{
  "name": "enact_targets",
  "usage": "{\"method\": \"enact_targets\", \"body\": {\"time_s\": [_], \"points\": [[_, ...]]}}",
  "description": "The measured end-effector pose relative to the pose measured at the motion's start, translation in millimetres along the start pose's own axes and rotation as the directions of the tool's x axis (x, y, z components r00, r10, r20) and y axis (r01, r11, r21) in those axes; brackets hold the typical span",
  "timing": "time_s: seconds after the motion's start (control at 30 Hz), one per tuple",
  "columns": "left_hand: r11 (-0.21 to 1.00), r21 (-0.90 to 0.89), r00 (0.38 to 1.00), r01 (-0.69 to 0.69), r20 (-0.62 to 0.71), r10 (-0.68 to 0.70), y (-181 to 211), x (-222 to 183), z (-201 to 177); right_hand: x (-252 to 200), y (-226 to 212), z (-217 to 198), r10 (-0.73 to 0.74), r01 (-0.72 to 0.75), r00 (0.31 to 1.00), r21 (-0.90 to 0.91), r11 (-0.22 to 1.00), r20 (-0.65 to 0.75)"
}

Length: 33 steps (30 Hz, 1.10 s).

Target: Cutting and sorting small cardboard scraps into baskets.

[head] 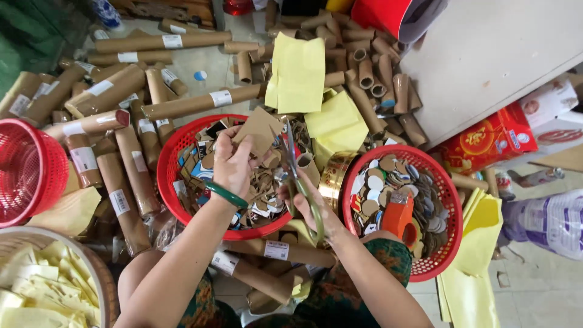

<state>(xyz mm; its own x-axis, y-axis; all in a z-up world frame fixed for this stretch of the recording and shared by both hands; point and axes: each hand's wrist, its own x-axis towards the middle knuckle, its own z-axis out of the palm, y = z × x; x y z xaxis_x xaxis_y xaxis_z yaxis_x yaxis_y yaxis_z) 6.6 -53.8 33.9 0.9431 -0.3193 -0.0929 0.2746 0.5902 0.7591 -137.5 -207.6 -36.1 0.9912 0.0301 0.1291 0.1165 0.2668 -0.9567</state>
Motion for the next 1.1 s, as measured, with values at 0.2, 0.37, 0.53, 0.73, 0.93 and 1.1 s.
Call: {"method": "enact_targets", "body": {"time_s": [0.2, 0.37, 0.53, 0.73, 0.93, 1.1], "points": [[0.998, -0.018, 0.997, -0.060, 0.056, 0.061, -25, 8, -22, 9, 25, 4, 0.113, -0.083, 0.989, 0.283, 0.956, -0.091], [0.980, -0.196, 0.999, 0.024, 0.051, -0.014, -46, 7, -26, 15, -5, 15, 0.138, -0.131, 0.981, 0.057, 0.990, -0.138], [0.968, -0.252, 0.997, 0.016, -0.065, -0.033, -61, 7, -34, 24, -2, 17, 0.112, -0.116, 0.985, -0.025, 0.993, -0.135], [0.944, -0.327, 0.987, 0.048, -0.128, -0.095, -67, -1, -30, 20, -12, 22, 0.086, -0.124, 0.982, -0.240, 0.963, -0.165], [0.937, -0.341, 0.985, 0.071, -0.125, -0.120, -56, 4, -40, 20, 1, 7, 0.083, -0.122, 0.980, -0.213, 0.970, -0.183], [0.989, -0.070, 0.991, 0.127, -0.035, -0.130, -36, -3, -37, 13, -4, 1, 0.121, -0.134, 0.986, -0.116, 0.984, -0.115]]}}
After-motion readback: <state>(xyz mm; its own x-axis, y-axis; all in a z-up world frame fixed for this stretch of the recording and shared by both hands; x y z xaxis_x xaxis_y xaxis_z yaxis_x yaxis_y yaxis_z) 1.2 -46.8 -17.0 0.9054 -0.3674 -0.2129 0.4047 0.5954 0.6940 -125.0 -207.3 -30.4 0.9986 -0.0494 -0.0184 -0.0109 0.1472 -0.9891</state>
